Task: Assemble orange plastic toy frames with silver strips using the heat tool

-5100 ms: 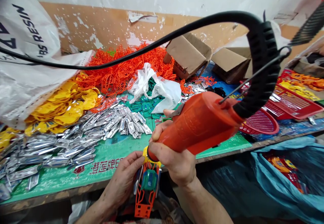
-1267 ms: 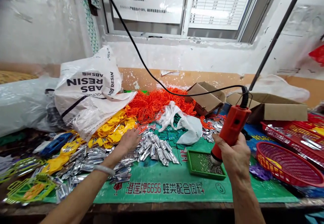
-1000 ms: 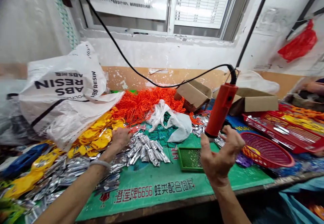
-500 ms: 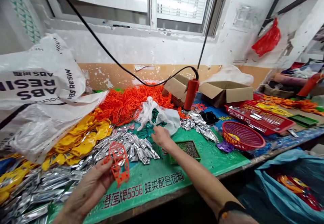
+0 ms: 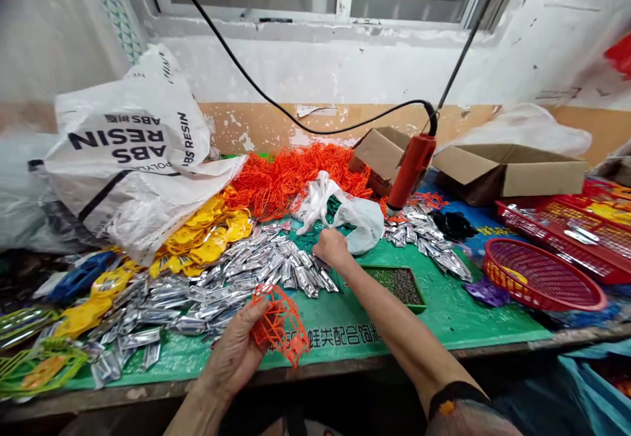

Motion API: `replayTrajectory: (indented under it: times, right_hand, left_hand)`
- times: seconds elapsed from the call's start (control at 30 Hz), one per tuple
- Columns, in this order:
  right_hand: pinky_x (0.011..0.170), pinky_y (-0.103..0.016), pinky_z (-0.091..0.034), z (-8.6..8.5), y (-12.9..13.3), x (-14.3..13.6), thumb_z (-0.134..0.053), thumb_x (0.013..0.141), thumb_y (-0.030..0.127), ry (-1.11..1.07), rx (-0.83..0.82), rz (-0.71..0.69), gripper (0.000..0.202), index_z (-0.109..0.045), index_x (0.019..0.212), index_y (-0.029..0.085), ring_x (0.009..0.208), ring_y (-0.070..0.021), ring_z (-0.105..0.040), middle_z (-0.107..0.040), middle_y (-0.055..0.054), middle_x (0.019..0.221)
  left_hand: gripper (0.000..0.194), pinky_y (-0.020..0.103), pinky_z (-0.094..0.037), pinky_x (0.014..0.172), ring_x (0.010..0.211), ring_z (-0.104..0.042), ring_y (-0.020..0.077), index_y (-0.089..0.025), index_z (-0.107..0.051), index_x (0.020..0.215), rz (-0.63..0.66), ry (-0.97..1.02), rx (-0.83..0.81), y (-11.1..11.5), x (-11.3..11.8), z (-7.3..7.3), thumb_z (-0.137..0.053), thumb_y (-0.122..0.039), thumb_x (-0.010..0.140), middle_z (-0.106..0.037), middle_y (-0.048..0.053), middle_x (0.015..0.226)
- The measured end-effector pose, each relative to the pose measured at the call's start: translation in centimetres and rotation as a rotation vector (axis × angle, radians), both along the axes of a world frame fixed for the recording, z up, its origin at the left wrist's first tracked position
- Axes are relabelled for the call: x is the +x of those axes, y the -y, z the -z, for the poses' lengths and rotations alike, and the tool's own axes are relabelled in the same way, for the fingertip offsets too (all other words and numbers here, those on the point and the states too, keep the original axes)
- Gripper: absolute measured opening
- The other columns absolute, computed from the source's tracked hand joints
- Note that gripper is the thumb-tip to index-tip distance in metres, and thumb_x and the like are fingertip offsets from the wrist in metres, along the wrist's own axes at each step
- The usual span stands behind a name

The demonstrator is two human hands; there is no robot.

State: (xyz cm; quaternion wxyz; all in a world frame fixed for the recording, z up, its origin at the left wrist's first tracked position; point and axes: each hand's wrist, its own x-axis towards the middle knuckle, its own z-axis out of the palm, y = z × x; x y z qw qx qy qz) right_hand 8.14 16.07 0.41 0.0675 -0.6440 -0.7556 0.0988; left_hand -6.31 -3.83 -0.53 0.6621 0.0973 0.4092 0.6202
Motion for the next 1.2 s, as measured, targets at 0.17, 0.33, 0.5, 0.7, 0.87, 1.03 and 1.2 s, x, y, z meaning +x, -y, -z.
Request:
replayTrajectory:
  times: [0.17, 0.33, 0.5, 0.7, 0.87, 1.03, 1.2]
  right_hand:
    - [0.084, -0.04, -0.051, -3.1, 5.1, 2.0, -0.06, 0.084, 0.027, -0.141, 0.156, -0.067, 0.031, -0.065, 0.108, 0.007, 0.1, -0.029, -0.064, -0.064, -0.019, 0.11]
    - [0.073, -0.029, -0.052, -3.8, 13.7, 3.0, -0.062, 0.072, 0.016, -0.441, 0.258, -0.384, 0.027, -0.063, 0.099, 0.018, 0.084, -0.0189, -0.061, -0.064, -0.005, 0.091]
    - [0.073, -0.034, -0.053, -2.7, 17.5, 2.3, -0.058, 0.072, 0.01, -0.529, 0.366, -0.484, 0.033, -0.06, 0.104, 0.019, 0.087, -0.0227, -0.059, -0.06, -0.008, 0.092]
    - [0.072, -0.035, -0.053, -2.5, 17.4, 2.0, -0.057, 0.071, 0.008, -0.512, 0.335, -0.499, 0.043, -0.059, 0.113, 0.02, 0.088, -0.0235, -0.058, -0.059, -0.008, 0.094]
    - [0.072, -0.035, -0.051, -2.3, 17.4, 2.1, -0.059, 0.072, 0.01, -0.531, 0.284, -0.477, 0.045, -0.06, 0.115, 0.021, 0.09, -0.0235, -0.057, -0.059, -0.007, 0.094]
    - [0.073, -0.036, -0.05, -2.0, 17.6, 2.0, -0.062, 0.075, 0.011, -0.574, 0.263, -0.452, 0.044, -0.063, 0.118, 0.022, 0.087, -0.0228, -0.056, -0.059, -0.006, 0.09]
    - [0.07, -0.035, -0.048, -1.5, 17.2, 1.8, -0.064, 0.077, 0.012, -0.645, 0.269, -0.427, 0.041, -0.065, 0.116, 0.022, 0.084, -0.0218, -0.056, -0.059, -0.005, 0.086]
  left_hand:
    - [0.032, 0.026, -0.058, 0.059, 0.067, -0.071, 0.0169, -0.017, -0.068, 0.086, -0.048, -0.001, -0.004, -0.2, 0.5, 0.6, -0.085, -0.019, 0.06, -0.078, 0.003, 0.081]
    - [0.034, 0.028, -0.059, 0.065, 0.072, -0.071, 0.0169, -0.017, -0.067, 0.094, -0.051, -0.019, 0.06, -0.3, 1.8, 0.5, -0.084, -0.024, 0.065, -0.078, 0.003, 0.088]
    - [0.032, 0.024, -0.057, 0.069, 0.076, -0.07, 0.015, -0.019, -0.067, 0.093, -0.098, -0.041, 0.112, 0.2, 3.1, -0.7, -0.083, -0.024, 0.066, -0.076, 0.0, 0.088]
    - [0.031, 0.026, -0.056, 0.071, 0.082, -0.071, 0.0192, -0.02, -0.067, 0.092, -0.099, -0.053, 0.113, 0.7, 3.3, -1.0, -0.082, -0.029, 0.067, -0.075, 0.0, 0.087]
    - [0.029, 0.024, -0.054, 0.067, 0.083, -0.069, 0.0188, -0.018, -0.071, 0.092, -0.096, -0.071, 0.113, 0.8, 3.5, -0.7, -0.082, -0.026, 0.066, -0.074, 0.001, 0.088]
    - [0.028, 0.022, -0.053, 0.069, 0.082, -0.068, 0.017, -0.015, -0.075, 0.095, -0.062, -0.037, 0.132, 1.0, 3.8, -0.5, -0.082, -0.028, 0.071, -0.076, 0.005, 0.091]
    - [0.024, 0.02, -0.053, 0.065, 0.073, -0.067, 0.0124, -0.016, -0.076, 0.093, -0.11, 0.037, 0.128, 0.8, 3.9, -0.3, -0.082, -0.026, 0.072, -0.076, 0.003, 0.09]
